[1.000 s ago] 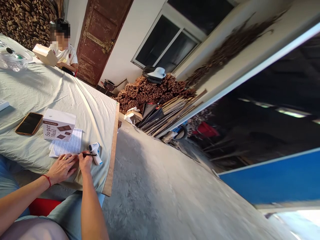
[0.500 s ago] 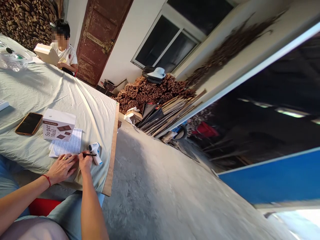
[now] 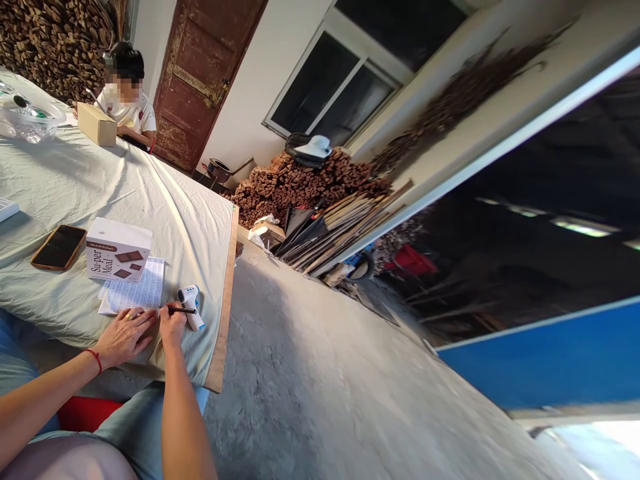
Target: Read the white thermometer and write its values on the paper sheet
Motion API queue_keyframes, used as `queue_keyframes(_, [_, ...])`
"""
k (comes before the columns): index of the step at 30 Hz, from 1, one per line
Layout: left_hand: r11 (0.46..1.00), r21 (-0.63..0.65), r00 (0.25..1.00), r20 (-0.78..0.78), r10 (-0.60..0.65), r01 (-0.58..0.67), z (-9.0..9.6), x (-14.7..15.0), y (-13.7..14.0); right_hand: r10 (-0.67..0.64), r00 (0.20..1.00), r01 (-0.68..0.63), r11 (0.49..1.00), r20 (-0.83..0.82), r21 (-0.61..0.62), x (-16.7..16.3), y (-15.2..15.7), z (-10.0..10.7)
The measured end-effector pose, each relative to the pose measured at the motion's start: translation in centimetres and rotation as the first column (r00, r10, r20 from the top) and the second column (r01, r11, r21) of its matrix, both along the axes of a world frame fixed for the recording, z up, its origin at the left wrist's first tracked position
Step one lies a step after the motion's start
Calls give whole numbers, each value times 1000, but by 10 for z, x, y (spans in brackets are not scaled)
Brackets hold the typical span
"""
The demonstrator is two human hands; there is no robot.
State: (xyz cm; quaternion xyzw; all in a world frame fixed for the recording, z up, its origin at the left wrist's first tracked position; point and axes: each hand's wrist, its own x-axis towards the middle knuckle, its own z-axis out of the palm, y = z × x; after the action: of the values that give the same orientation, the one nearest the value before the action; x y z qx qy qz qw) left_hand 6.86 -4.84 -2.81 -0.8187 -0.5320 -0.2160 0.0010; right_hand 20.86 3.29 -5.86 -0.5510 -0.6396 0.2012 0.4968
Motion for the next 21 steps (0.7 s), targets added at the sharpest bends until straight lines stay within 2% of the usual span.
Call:
queue_keyframes(11, [1000,1,1000,-23,-1,1,4,1,-1,-6,1000,6,1000,17,13,-1,0,0])
queue_keyframes(15, [1000,-4,1000,-18,3,-3,1,0,0,-65,997,67,996,-42,63,1,-1,0])
queue_keyframes(18, [999,-45,999,39,17,-16,5,1,1,-99,992,108,986,-77,128,1,-1,0])
queue_keyframes(21, [987,-161,979,200,44,-11,21,3,-8,-122,990,134,974,-77,185,2,-1,-3])
